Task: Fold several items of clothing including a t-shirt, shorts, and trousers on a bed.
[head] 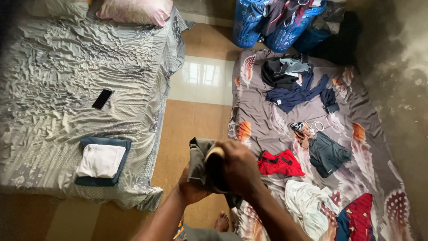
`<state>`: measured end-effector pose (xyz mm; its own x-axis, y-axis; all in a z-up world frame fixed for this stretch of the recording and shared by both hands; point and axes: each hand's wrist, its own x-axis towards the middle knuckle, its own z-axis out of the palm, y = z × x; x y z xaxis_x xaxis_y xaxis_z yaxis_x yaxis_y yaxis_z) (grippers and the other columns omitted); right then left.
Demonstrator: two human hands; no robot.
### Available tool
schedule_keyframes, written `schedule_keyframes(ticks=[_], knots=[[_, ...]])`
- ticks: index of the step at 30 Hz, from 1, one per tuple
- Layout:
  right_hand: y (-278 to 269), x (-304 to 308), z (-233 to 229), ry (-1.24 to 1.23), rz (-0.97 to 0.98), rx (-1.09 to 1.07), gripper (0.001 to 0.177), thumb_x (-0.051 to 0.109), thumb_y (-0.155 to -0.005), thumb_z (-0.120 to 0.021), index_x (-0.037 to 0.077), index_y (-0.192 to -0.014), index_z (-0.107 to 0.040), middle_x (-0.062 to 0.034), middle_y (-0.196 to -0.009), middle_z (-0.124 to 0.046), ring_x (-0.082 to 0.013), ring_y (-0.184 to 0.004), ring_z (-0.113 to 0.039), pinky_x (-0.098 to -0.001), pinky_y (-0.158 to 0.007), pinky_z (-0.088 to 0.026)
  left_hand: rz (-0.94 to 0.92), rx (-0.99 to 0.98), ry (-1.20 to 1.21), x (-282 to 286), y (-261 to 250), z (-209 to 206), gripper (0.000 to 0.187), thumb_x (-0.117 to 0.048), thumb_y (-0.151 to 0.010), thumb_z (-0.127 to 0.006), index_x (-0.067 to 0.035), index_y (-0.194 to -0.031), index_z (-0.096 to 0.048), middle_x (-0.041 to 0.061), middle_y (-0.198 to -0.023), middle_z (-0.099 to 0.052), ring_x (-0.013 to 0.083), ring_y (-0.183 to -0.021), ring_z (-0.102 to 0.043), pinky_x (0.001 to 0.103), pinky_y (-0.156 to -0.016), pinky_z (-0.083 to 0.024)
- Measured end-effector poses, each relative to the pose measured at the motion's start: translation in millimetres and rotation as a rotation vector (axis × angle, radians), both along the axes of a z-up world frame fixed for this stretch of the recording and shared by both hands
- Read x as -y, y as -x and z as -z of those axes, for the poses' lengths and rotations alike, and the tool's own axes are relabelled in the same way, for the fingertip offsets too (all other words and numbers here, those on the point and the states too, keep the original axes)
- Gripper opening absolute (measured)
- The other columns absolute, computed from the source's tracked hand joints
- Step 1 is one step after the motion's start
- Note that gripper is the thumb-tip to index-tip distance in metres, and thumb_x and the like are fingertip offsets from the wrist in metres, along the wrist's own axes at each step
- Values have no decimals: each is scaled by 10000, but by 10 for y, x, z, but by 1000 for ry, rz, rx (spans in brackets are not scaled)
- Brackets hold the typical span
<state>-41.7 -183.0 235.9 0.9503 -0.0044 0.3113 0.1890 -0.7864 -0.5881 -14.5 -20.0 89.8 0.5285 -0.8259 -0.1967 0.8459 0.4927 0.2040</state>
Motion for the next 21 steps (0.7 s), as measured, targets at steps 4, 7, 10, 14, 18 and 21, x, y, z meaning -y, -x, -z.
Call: schedule_keyframes(ticks=[4, 7, 10, 14, 18, 21], knots=[[71, -91, 240, 109, -124, -117, 439, 360, -880, -704, 68, -1205, -670, -147, -1213, -701, -353, -1174, -626, -471, -1022, -444, -12, -17, 106, -17, -20, 206, 777, -760, -986, -416, -135, -1426, -555, 91, -1318, -661, 274, -1167, -664, 475, -984, -562], [150, -78, 149, 185, -179, -7, 681, 505, -794, -756, 46, -1280, -626, -190, -1288, -665, -378, -1242, -573, -481, -1050, -393, -36, -49, -3, -47, -20, 68, 828, -792, -926, -376, -143, -1405, -561, 95, -1309, -667, 277, -1165, -672, 467, -991, -560], [191, -63, 131, 322, -271, 112, 971, 573, -613, -822, 28, -1375, -568, -263, -1348, -615, -443, -1267, -529, -526, -1037, -374, -23, 7, 69, -81, -33, -84, 850, -804, -909, -360, -154, -1419, -557, 94, -1329, -667, 293, -1167, -667, 490, -965, -549], [112, 131, 485, 187, -351, -208, 656, 205, -802, -757, 74, -1410, -548, -140, -1399, -651, -339, -1313, -593, -420, -1035, -489, -28, 12, -22, -84, -30, -61, 875, -829, -907, -341, -160, -1438, -532, 102, -1338, -655, 306, -1189, -654, 537, -998, -539], [17, 246, 209, 8, -248, -341, 505, 207, -805, -786, 131, -1290, -665, -128, -1287, -702, -305, -1185, -685, -392, -971, -554, 2, -38, -35, -95, -5, -47, 911, -834, -897, -346, -150, -1476, -506, 99, -1376, -644, 303, -1221, -647, 543, -1020, -526], [-11, 254, 37, 6, -74, -152, 396, 127, -833, -707, 98, -1227, -677, -123, -1204, -745, -311, -1114, -718, -403, -951, -568, 52, -49, -24, -86, 42, -255, 940, -851, -807, -351, -181, -1446, -515, 71, -1348, -660, 302, -1202, -655, 588, -987, -527]])
